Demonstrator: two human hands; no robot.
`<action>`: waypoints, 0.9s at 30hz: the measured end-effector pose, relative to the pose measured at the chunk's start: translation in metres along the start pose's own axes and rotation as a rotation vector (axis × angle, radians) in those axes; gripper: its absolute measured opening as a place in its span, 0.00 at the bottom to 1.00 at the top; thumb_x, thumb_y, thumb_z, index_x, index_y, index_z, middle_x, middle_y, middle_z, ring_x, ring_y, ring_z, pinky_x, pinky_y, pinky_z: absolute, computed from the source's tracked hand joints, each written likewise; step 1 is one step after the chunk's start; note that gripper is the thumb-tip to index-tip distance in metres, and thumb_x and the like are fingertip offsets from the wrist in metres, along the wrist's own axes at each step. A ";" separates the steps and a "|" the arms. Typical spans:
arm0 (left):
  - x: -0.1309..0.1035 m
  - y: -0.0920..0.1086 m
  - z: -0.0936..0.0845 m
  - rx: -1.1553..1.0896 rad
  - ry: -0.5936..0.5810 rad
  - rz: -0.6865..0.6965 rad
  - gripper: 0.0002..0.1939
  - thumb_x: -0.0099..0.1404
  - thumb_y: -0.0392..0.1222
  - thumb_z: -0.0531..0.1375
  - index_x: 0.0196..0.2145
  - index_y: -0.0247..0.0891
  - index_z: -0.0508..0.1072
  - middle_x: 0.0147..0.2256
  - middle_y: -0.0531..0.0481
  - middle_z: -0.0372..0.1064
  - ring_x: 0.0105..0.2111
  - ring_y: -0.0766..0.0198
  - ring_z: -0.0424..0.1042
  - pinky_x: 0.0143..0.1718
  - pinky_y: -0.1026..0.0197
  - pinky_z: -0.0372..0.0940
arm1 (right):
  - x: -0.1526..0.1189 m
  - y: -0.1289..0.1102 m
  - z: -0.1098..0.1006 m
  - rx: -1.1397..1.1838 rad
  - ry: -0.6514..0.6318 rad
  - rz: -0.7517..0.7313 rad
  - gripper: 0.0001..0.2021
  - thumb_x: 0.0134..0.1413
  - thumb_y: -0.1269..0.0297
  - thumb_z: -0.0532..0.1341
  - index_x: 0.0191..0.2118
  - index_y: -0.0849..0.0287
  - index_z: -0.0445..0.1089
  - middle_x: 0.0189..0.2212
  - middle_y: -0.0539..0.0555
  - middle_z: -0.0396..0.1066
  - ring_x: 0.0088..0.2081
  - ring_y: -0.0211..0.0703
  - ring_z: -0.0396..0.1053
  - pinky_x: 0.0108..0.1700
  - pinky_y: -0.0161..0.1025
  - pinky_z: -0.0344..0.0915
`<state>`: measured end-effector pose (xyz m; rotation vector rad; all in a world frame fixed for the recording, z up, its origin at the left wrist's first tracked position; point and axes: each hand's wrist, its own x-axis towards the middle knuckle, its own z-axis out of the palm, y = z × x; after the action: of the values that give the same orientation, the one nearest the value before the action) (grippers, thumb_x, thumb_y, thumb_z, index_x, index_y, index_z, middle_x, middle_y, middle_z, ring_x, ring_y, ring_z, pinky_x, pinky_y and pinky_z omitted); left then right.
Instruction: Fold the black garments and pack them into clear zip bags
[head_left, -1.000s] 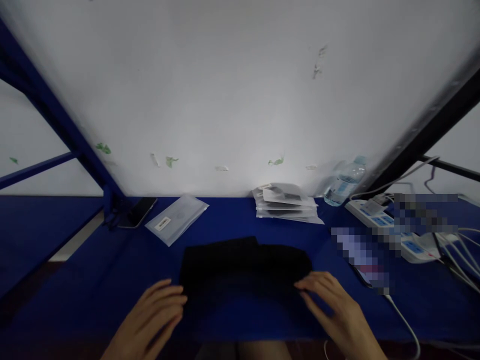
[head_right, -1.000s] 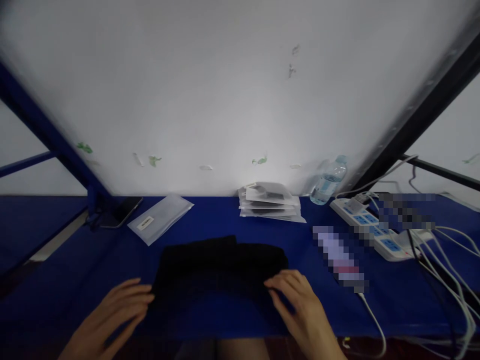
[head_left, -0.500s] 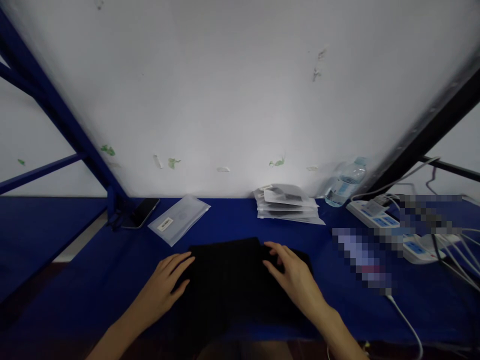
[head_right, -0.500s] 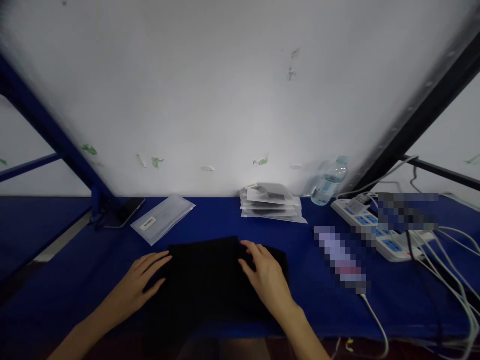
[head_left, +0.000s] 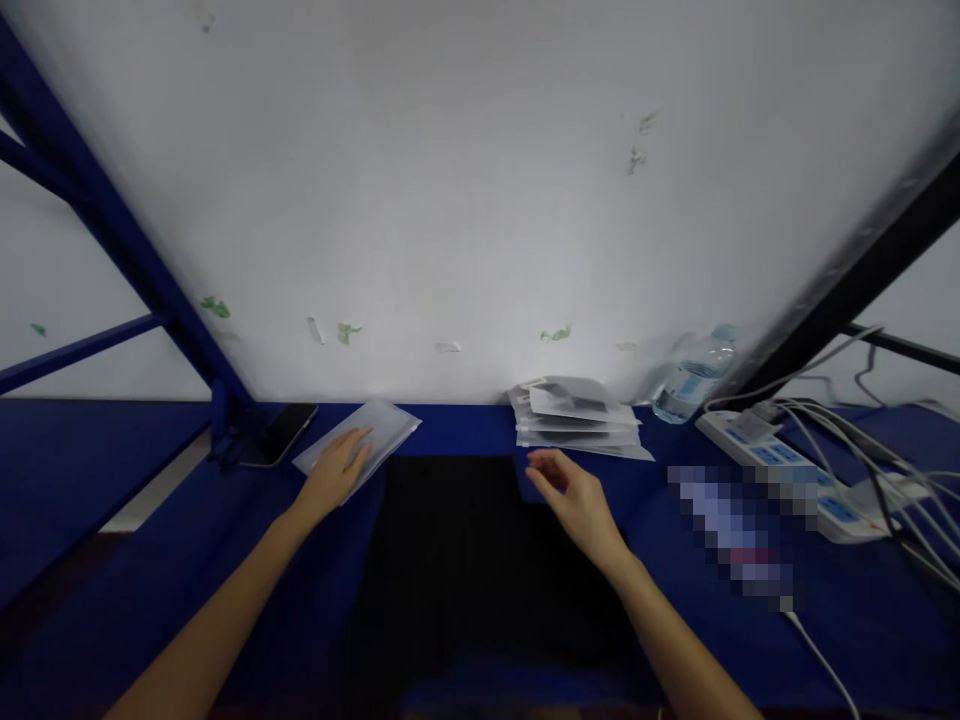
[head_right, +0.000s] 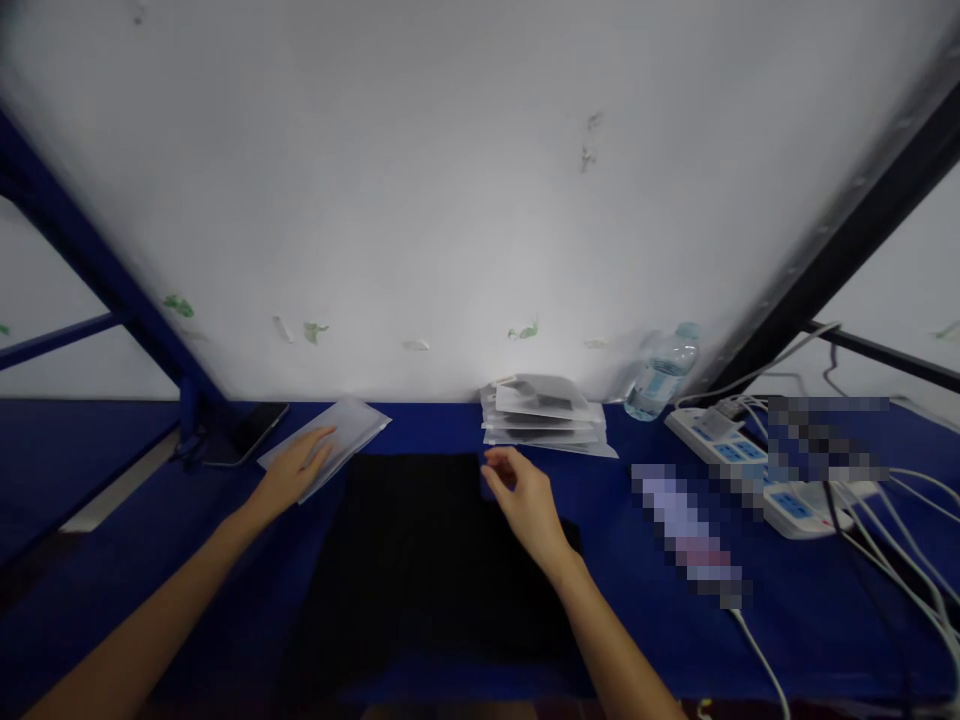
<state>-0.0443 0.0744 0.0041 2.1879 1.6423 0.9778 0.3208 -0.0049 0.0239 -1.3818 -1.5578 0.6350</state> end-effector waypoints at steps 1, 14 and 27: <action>0.001 -0.007 0.001 -0.004 -0.029 0.016 0.21 0.66 0.51 0.51 0.51 0.41 0.71 0.53 0.44 0.69 0.58 0.52 0.63 0.60 0.49 0.52 | -0.013 -0.001 -0.005 -0.070 -0.025 -0.014 0.10 0.57 0.58 0.57 0.42 0.56 0.68 0.34 0.52 0.73 0.36 0.42 0.73 0.42 0.40 0.68; -0.054 -0.017 0.014 0.406 0.071 0.032 0.29 0.69 0.51 0.46 0.61 0.31 0.59 0.60 0.33 0.60 0.63 0.41 0.50 0.60 0.36 0.46 | -0.043 0.016 -0.057 -0.637 -0.283 -0.005 0.05 0.55 0.69 0.57 0.33 0.54 0.70 0.28 0.50 0.70 0.29 0.42 0.71 0.30 0.37 0.63; -0.101 0.052 0.028 0.421 -0.354 0.411 0.34 0.70 0.53 0.51 0.67 0.51 0.40 0.67 0.48 0.41 0.65 0.46 0.47 0.60 0.36 0.52 | -0.024 0.032 -0.022 -0.303 -0.011 -0.088 0.11 0.54 0.64 0.61 0.43 0.56 0.73 0.41 0.57 0.74 0.44 0.53 0.70 0.52 0.54 0.64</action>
<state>-0.0020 -0.0304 -0.0252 2.8504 1.3514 0.2936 0.3539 -0.0244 -0.0010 -1.5208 -1.7667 0.3630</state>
